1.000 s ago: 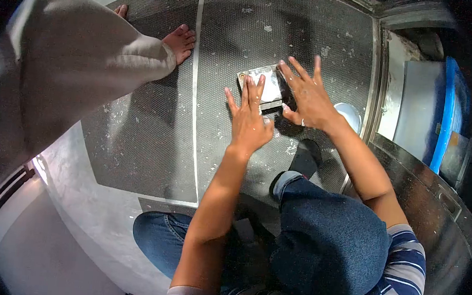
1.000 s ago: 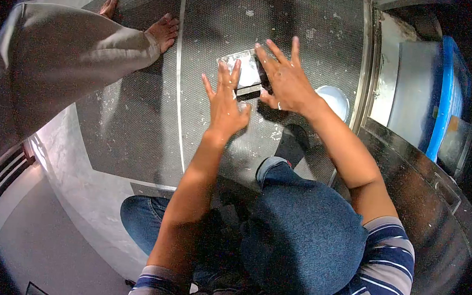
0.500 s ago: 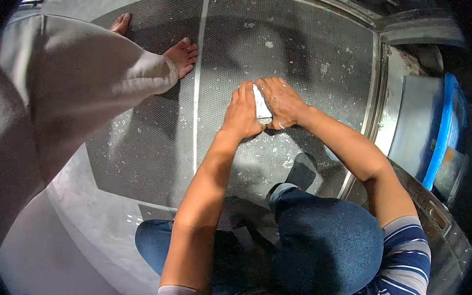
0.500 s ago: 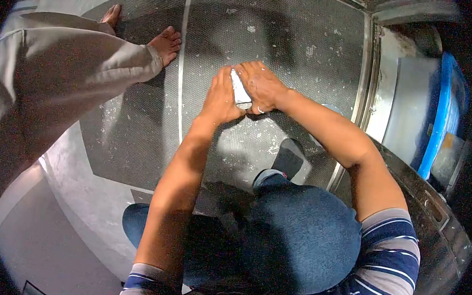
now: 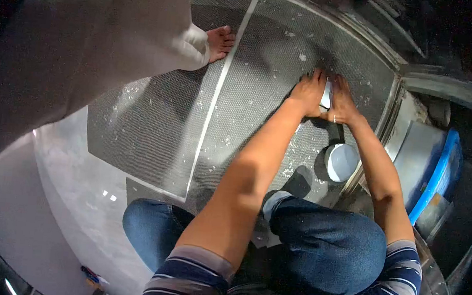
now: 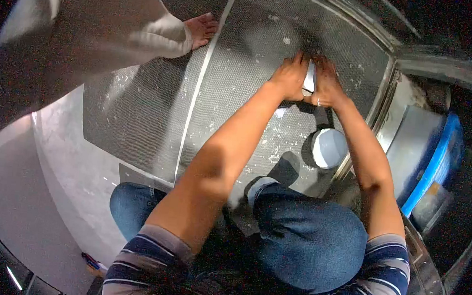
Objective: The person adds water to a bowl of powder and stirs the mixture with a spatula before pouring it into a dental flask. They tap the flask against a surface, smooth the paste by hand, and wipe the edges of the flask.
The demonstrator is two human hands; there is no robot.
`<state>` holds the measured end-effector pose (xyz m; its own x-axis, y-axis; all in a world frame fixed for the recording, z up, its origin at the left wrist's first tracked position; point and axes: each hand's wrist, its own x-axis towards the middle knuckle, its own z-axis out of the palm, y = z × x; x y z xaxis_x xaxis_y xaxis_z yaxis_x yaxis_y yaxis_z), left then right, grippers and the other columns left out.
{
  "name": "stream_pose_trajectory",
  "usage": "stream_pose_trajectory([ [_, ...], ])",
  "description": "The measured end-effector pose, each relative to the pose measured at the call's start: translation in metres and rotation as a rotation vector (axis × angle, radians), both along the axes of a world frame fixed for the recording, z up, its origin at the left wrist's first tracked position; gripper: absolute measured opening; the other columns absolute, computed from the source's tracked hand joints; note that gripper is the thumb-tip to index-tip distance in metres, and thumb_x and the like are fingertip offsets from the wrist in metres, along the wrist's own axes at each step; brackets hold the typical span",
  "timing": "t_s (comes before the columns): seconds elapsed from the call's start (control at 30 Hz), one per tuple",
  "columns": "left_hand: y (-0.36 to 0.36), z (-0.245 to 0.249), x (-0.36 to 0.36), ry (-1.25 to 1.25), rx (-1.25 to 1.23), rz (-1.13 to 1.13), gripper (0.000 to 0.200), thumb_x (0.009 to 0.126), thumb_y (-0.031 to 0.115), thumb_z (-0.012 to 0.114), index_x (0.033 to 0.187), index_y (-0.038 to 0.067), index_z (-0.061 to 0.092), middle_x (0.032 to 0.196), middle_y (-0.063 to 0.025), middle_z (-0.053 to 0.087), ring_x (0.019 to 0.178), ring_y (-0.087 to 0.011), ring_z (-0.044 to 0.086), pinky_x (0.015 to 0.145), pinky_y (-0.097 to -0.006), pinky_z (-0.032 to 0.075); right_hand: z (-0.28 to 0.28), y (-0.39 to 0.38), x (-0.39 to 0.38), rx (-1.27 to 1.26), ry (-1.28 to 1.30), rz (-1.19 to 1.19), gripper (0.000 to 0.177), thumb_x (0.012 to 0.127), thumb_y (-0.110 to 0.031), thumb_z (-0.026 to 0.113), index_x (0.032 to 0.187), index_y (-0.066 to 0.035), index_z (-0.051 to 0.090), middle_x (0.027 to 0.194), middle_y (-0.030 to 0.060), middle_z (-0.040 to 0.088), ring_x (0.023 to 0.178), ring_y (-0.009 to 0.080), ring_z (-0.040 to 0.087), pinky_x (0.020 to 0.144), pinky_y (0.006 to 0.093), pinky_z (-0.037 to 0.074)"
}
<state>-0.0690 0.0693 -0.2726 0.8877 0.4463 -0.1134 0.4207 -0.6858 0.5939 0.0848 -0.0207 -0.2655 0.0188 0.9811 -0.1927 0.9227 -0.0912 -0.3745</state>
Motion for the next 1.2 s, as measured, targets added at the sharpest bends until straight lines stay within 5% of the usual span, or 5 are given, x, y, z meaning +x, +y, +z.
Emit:
stream_pose_trajectory([
  [0.17, 0.007, 0.014, 0.013, 0.079, -0.092, 0.001, 0.117, 0.056, 0.041, 0.086, 0.143, -0.008, 0.025, 0.148, -0.0314, 0.029, 0.122, -0.0475, 0.048, 0.105, -0.0464, 0.042, -0.005, 0.005, 0.015, 0.081, 0.026, -0.021, 0.115, 0.047, -0.036, 0.081, 0.141, 0.005, 0.031, 0.137, 0.0308, 0.04, 0.129, 0.0474, 0.037, 0.112, 0.0514, 0.028],
  [0.9, 0.004, -0.003, 0.021, 0.0, -0.146, 0.021, 0.119, 0.052, 0.042, 0.086, 0.142, -0.007, 0.026, 0.145, -0.0322, 0.031, 0.121, -0.0451, 0.051, 0.102, -0.0451, 0.044, 0.004, -0.001, 0.012, 0.009, 0.012, -0.057, 0.115, 0.047, -0.033, 0.083, 0.142, 0.004, 0.031, 0.141, 0.0277, 0.038, 0.134, 0.0431, 0.034, 0.114, 0.0495, 0.028],
  [0.97, 0.005, -0.001, 0.023, -0.068, -0.086, 0.077, 0.103, 0.051, 0.041, 0.084, 0.135, -0.004, 0.042, 0.141, -0.0295, 0.042, 0.117, -0.0416, 0.055, 0.1, -0.0436, 0.046, 0.036, 0.001, 0.008, -0.034, 0.11, -0.062, 0.115, 0.046, -0.034, 0.084, 0.142, 0.004, 0.032, 0.139, 0.0273, 0.041, 0.132, 0.0423, 0.038, 0.112, 0.0479, 0.031],
  [1.07, 0.024, 0.019, 0.03, 0.273, -0.502, -0.211, 0.057, 0.055, 0.028, 0.078, 0.105, 0.003, 0.068, 0.114, -0.0193, 0.066, 0.111, -0.0327, 0.061, 0.095, -0.0394, 0.049, 0.035, 0.0, 0.004, -0.179, 0.351, -0.079, 0.114, 0.044, -0.034, 0.086, 0.139, 0.004, 0.036, 0.134, 0.0259, 0.046, 0.126, 0.0406, 0.045, 0.109, 0.0454, 0.035],
  [1.2, 0.009, 0.019, 0.019, -0.035, -0.107, 0.118, 0.049, 0.054, 0.027, 0.079, 0.096, 0.003, 0.07, 0.102, -0.0162, 0.071, 0.101, -0.0307, 0.066, 0.086, -0.0384, 0.053, 0.033, 0.004, 0.006, -0.108, 0.399, -0.073, 0.106, 0.042, -0.034, 0.089, 0.132, 0.003, 0.046, 0.125, 0.0219, 0.056, 0.118, 0.0353, 0.053, 0.105, 0.042, 0.04],
])
